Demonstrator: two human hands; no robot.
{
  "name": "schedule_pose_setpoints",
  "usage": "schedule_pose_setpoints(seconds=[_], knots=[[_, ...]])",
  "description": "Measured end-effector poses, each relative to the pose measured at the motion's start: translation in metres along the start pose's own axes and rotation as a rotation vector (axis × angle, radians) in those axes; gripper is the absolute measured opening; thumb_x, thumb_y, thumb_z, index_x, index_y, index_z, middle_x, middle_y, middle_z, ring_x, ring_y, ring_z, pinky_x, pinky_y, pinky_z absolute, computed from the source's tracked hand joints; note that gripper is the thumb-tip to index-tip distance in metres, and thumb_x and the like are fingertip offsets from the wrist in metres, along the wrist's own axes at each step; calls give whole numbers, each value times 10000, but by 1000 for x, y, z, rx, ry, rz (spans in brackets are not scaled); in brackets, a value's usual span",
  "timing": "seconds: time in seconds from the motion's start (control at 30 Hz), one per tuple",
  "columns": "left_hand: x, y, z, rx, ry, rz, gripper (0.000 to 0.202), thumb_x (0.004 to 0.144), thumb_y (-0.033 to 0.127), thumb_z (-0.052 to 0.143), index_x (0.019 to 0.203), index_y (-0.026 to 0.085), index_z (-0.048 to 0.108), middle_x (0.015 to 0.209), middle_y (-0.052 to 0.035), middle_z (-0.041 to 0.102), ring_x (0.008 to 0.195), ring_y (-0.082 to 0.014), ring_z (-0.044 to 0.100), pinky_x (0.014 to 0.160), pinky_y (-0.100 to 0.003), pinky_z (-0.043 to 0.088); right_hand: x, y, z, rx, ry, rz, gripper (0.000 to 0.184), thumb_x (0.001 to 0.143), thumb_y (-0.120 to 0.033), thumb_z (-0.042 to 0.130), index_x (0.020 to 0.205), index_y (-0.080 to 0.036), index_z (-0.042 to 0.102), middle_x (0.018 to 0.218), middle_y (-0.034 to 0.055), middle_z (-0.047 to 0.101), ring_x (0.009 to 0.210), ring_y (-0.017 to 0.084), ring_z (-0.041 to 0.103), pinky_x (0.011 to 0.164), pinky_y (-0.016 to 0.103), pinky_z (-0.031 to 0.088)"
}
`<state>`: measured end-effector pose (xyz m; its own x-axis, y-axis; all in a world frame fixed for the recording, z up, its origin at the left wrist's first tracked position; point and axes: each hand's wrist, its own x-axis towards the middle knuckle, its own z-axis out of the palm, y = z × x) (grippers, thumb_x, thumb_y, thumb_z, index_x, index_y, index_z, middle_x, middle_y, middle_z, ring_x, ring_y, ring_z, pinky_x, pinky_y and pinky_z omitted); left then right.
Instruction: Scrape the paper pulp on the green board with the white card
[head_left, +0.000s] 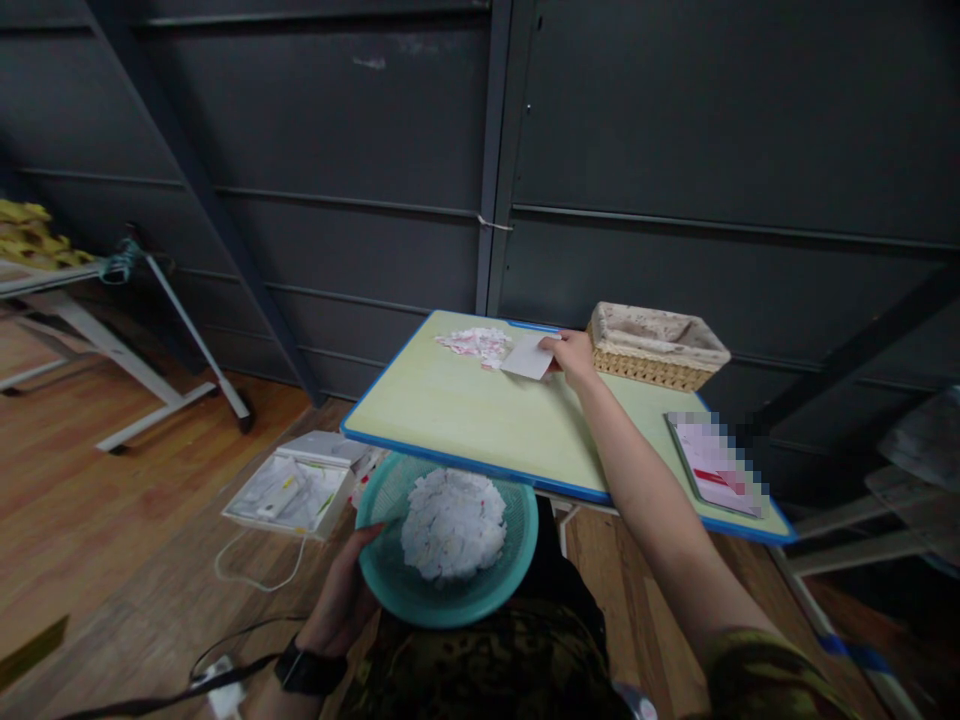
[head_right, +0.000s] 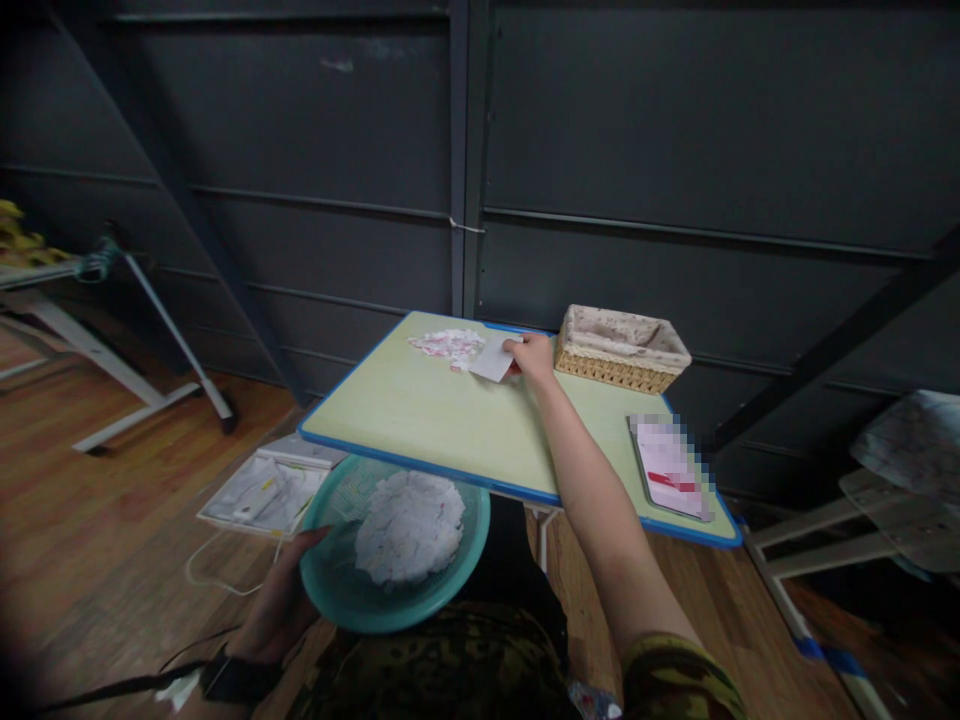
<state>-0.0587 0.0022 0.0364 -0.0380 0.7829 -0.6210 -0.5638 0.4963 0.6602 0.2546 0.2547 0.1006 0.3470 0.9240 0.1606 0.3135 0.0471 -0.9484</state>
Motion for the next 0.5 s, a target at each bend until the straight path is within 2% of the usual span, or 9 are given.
schedule_pose_setpoints(seconds=[0.2, 0.37, 0.5], knots=[[-4, 0, 4, 45, 46, -4, 463, 828, 170, 565, 1283, 86, 583, 953, -132, 780, 865, -312, 737, 819, -439, 578, -4, -1, 2, 35, -45, -54, 122, 562, -269, 606, 626, -173, 567, 545, -3, 589, 504, 164, 587, 441, 256, 487], [-1, -3, 2, 35, 12, 39, 461, 820, 153, 577, 1271, 61, 582, 933, -146, 781, 873, -309, 736, 828, -420, 577, -4, -5, -5, 60, -14, -7, 117, 544, -244, 602, 632, -173, 571, 529, -6, 571, 489, 166, 575, 415, 262, 479], [0, -2, 1, 12, 16, 9, 447, 812, 129, 579, 1253, 61, 599, 923, -143, 783, 857, -308, 738, 821, -417, 582, -2, -6, -12, 83, 14, 17, 110, 546, -234, 592, 638, -181, 567, 551, -3, 582, 515, 164, 585, 448, 267, 501]])
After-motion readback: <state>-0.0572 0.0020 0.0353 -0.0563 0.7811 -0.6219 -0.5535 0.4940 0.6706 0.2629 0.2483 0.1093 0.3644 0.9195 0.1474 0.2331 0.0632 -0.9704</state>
